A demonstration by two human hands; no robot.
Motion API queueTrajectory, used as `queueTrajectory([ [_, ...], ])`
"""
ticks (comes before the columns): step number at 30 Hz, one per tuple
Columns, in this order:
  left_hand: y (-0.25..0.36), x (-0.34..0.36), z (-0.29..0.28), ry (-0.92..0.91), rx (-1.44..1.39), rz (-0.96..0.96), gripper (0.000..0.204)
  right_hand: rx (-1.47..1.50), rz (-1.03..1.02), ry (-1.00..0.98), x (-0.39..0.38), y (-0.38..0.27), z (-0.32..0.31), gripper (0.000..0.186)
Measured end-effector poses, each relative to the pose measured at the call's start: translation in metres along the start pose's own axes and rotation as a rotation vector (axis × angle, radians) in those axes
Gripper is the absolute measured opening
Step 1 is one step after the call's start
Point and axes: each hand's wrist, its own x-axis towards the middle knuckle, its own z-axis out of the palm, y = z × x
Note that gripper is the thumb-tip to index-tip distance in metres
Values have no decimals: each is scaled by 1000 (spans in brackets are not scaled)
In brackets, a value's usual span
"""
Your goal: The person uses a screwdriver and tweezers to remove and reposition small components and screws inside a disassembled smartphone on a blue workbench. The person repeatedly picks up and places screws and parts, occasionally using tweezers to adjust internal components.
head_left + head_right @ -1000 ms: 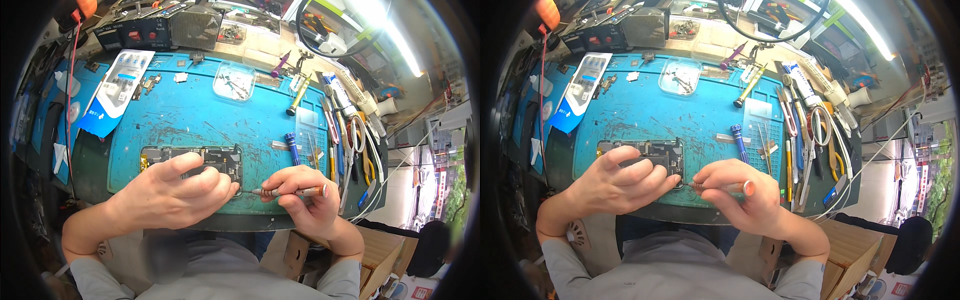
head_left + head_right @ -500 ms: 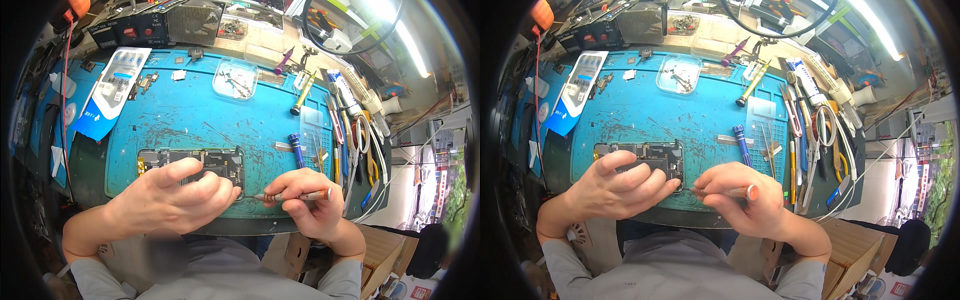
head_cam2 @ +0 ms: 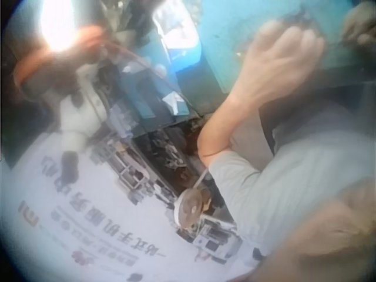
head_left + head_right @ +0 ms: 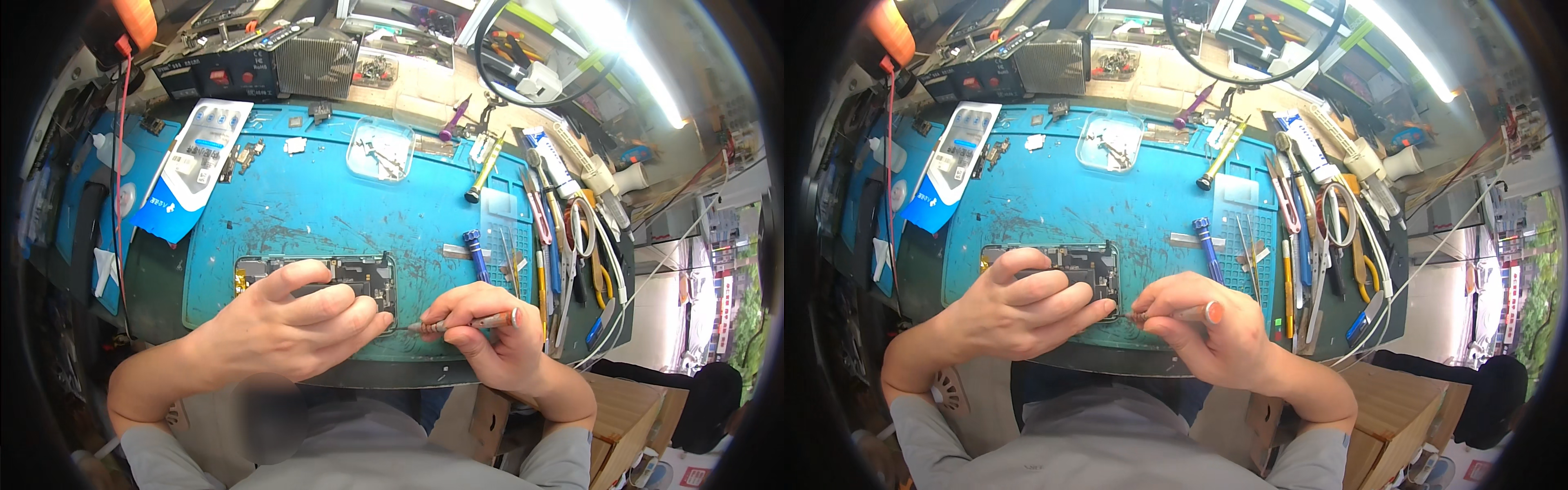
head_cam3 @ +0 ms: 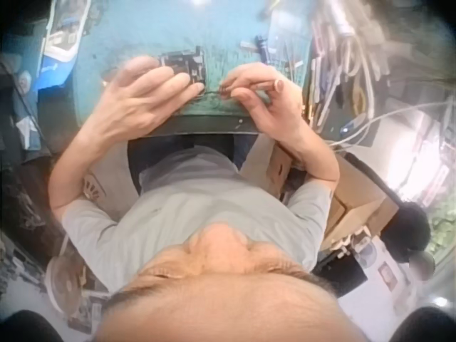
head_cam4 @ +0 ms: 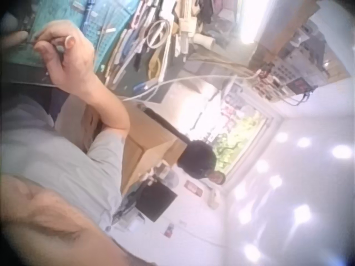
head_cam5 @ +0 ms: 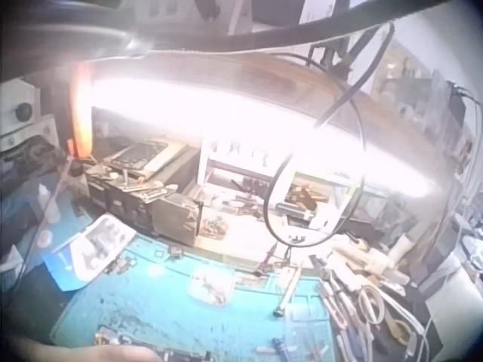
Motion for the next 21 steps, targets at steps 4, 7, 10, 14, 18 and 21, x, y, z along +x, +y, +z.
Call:
queueTrajectory([
  [4,0,0,-1,-7,-112,-46,36,-37,12,22,11,-11,-14,51],
  [7,-2,4,0,-10,-226,-87,36,-240,107,126,26,-27,-33,31],
  [10,-1,4,-6,-31,-239,-113,36,-541,263,98,72,-24,-39,19],
  [14,-2,5,-1,-8,-220,-85,34,-672,279,87,107,34,-27,16],
  [18,0,2,0,7,-204,-92,32,-844,445,-69,135,42,-17,26],
  [21,0,0,2,20,-171,-80,31,-878,564,-185,148,39,-16,28],
])
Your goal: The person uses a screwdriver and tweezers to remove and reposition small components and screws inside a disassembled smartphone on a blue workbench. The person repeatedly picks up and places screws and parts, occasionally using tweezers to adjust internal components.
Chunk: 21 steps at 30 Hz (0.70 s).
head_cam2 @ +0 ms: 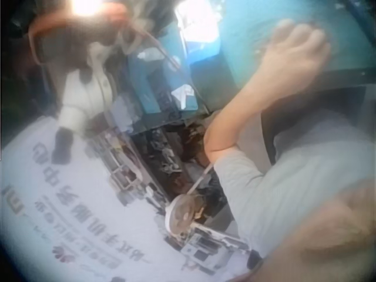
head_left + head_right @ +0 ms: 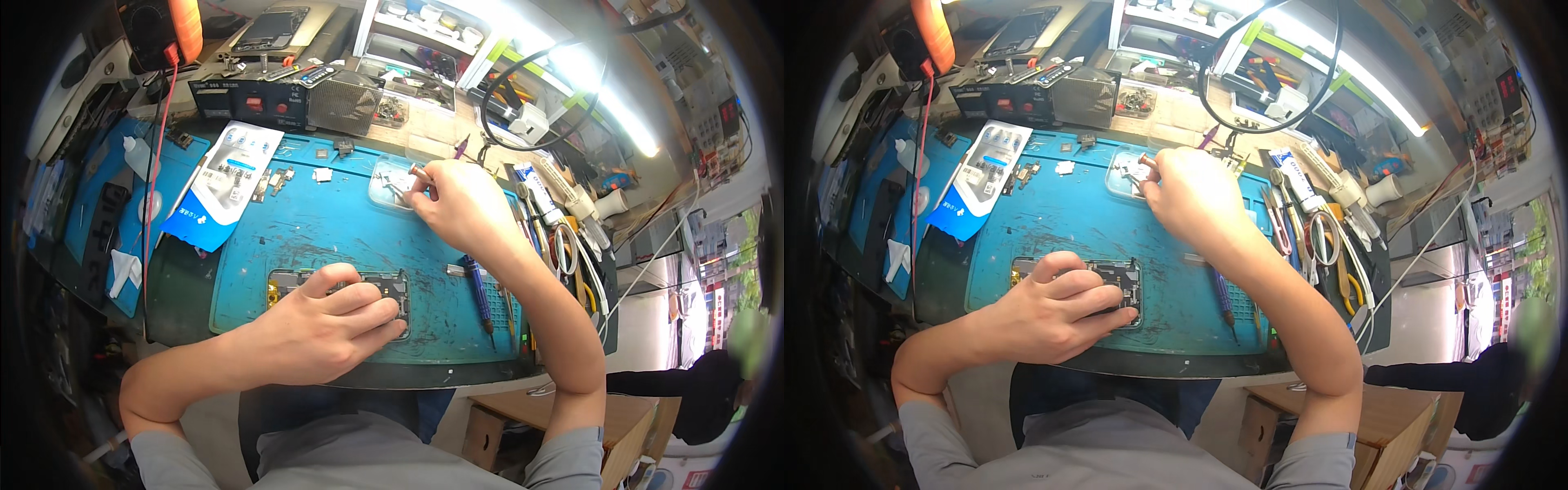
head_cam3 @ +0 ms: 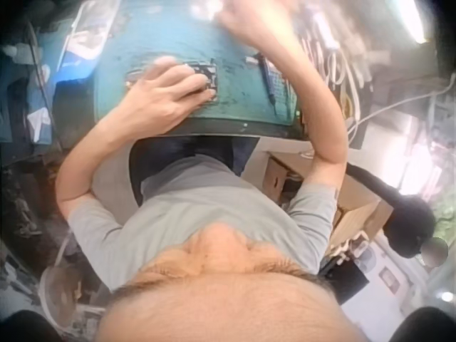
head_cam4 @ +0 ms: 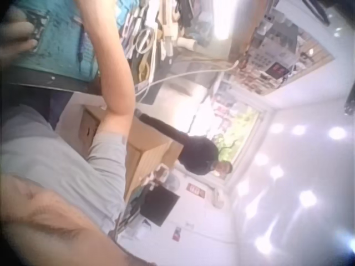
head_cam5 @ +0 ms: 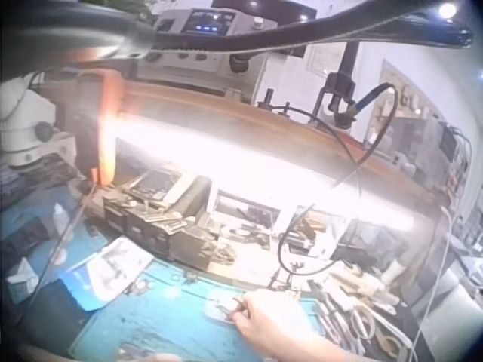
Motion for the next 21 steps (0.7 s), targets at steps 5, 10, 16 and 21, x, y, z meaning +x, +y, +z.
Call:
queueTrajectory([
  [5,0,-1,1,-9,29,11,31,55,106,-113,7,-7,-13,28],
  [10,0,-1,2,23,2,3,31,118,152,-210,12,-6,-27,30],
  [16,-1,1,1,28,-56,-14,35,321,139,-223,7,9,-35,30],
  [21,-3,3,3,28,-65,-7,38,809,244,-323,-74,11,-24,22],
])
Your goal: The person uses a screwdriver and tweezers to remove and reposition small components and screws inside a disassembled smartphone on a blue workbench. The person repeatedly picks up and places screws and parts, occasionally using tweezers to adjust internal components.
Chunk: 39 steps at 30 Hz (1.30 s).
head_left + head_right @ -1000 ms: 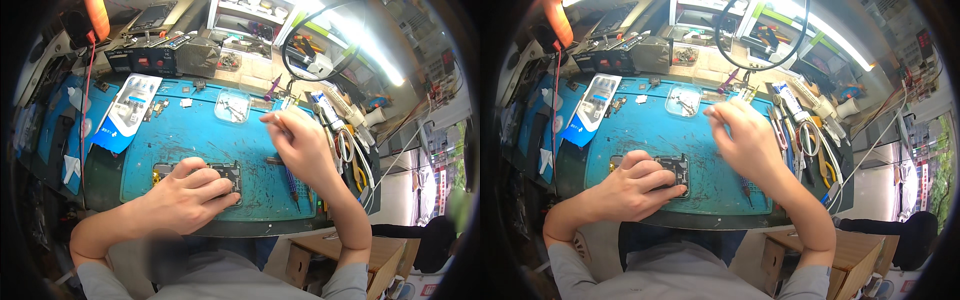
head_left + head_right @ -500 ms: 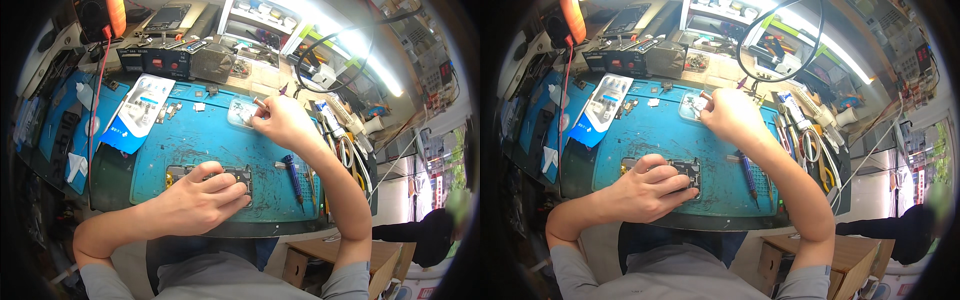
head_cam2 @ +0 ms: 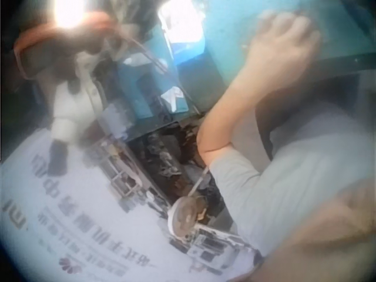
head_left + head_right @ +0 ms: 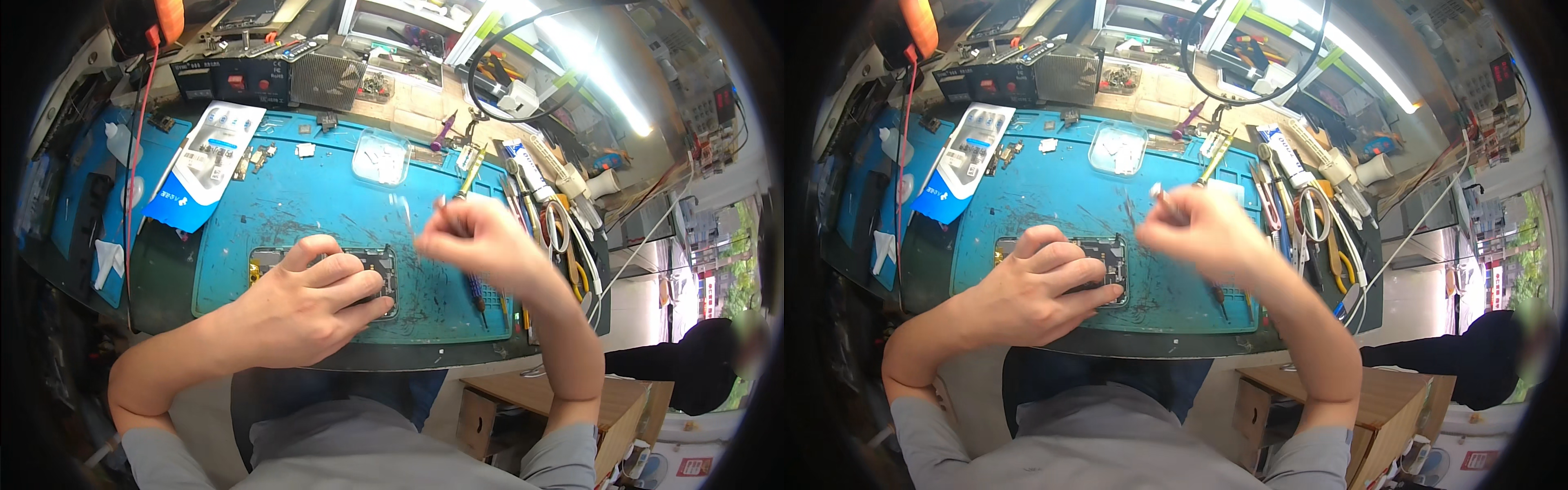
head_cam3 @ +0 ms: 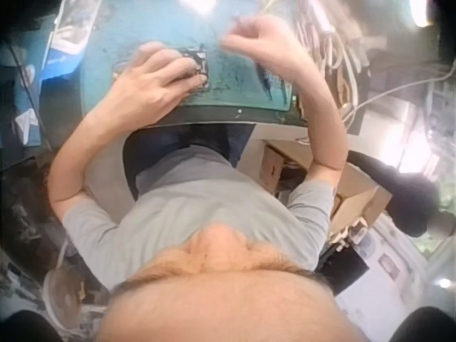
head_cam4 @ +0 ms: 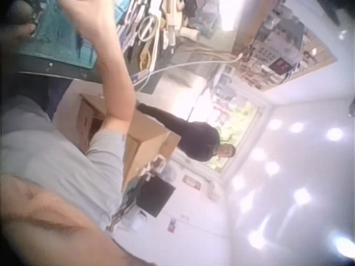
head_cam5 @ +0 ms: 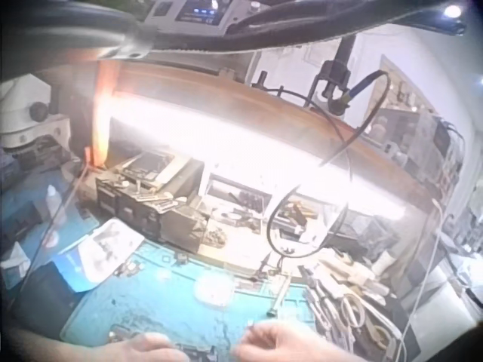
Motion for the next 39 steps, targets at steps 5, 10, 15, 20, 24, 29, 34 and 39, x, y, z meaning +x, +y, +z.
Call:
queueTrajectory([
  [5,3,-3,0,-8,35,3,38,112,68,14,-44,14,40,20],
  [10,3,-4,1,6,62,12,38,4,59,22,-42,14,47,23],
  [15,2,-1,2,10,45,7,36,-84,43,34,-36,15,47,27],
  [20,4,-3,-1,4,46,-8,37,-157,87,20,-36,6,48,29],
  [24,3,-2,-1,-2,32,-9,38,-179,78,25,-38,6,47,30],
  [29,2,-2,0,-3,22,-14,39,-212,50,17,-39,8,47,28],
  [34,3,-3,1,12,35,-8,40,-225,59,20,-39,7,48,28],
  [39,2,-4,2,18,21,-15,38,-204,53,18,-38,9,47,28],
])
